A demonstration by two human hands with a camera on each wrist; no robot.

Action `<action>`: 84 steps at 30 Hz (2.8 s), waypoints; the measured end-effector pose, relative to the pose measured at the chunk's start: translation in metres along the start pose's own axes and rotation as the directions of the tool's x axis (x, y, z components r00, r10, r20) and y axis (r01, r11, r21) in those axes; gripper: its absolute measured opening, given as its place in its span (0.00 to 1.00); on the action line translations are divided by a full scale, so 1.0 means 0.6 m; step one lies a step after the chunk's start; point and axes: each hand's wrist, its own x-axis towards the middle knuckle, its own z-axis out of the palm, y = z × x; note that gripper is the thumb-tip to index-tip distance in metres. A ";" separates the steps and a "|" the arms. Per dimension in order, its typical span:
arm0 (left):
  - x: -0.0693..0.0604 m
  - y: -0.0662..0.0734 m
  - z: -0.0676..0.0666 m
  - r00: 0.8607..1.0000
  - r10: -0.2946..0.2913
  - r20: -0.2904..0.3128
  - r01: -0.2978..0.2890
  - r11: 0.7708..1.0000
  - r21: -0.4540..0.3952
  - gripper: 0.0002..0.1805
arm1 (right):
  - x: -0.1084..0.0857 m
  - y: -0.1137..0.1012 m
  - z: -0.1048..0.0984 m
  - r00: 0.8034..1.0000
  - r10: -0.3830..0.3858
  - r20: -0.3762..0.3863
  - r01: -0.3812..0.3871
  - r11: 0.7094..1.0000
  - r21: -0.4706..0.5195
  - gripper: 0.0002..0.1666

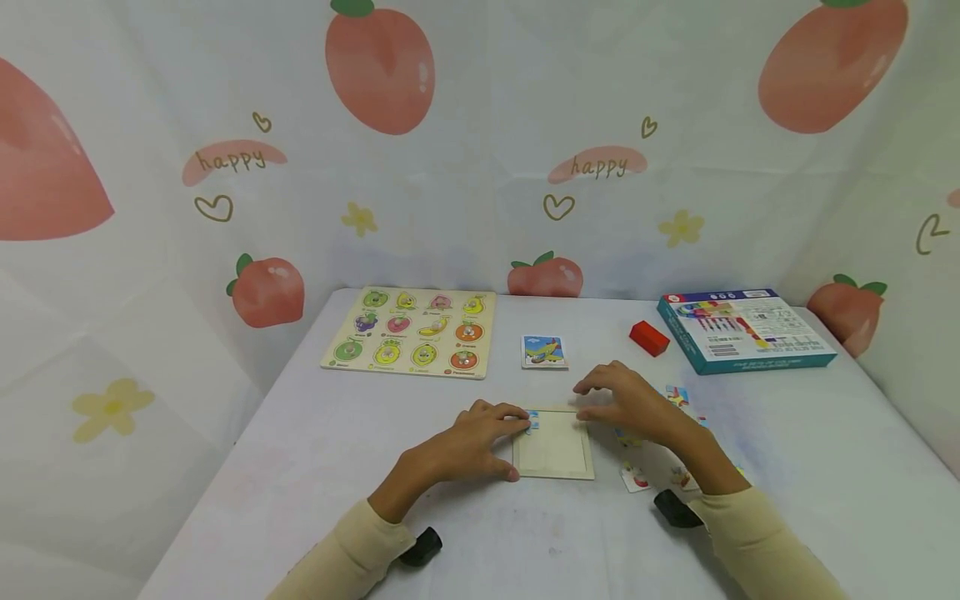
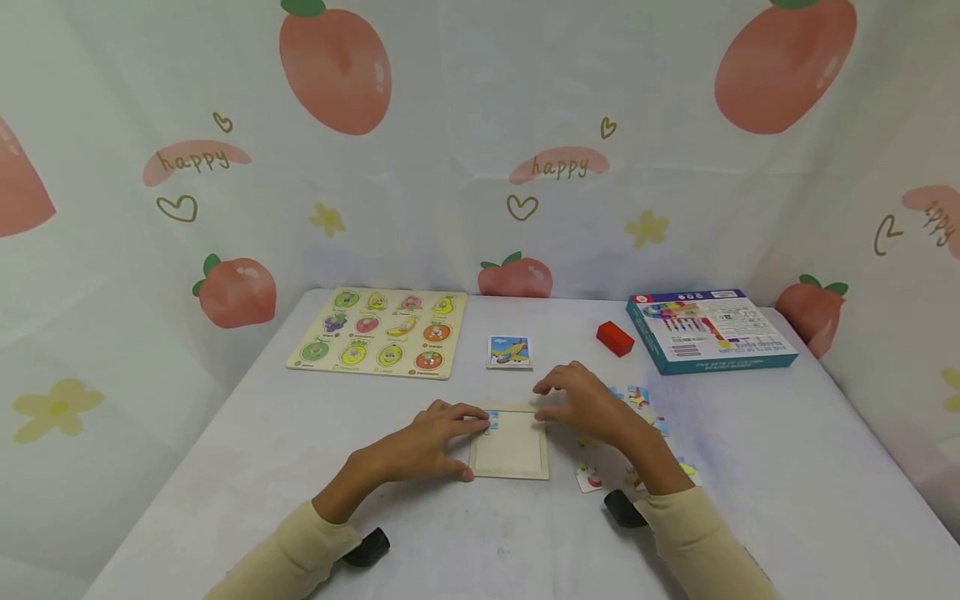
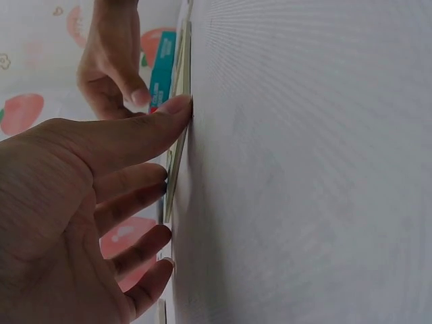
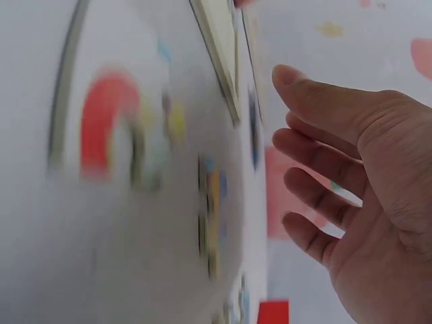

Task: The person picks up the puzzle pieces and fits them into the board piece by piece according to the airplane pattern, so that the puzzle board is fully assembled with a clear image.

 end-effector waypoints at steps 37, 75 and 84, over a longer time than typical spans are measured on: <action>0.000 -0.005 -0.002 1.000 -0.006 -0.001 0.006 0.999 -0.040 0.43 | -0.073 0.136 -0.093 0.964 0.264 -0.031 -0.265 0.964 -0.036 0.29; 0.000 -0.002 -0.001 1.000 0.003 -0.003 -0.003 0.999 -0.040 0.43 | -0.061 0.127 -0.073 0.975 0.212 -0.067 -0.218 0.968 -0.123 0.18; 0.002 -0.001 -0.001 1.000 -0.001 0.005 0.001 1.000 -0.025 0.43 | -0.052 0.100 -0.069 0.988 0.113 -0.102 -0.124 0.987 -0.104 0.15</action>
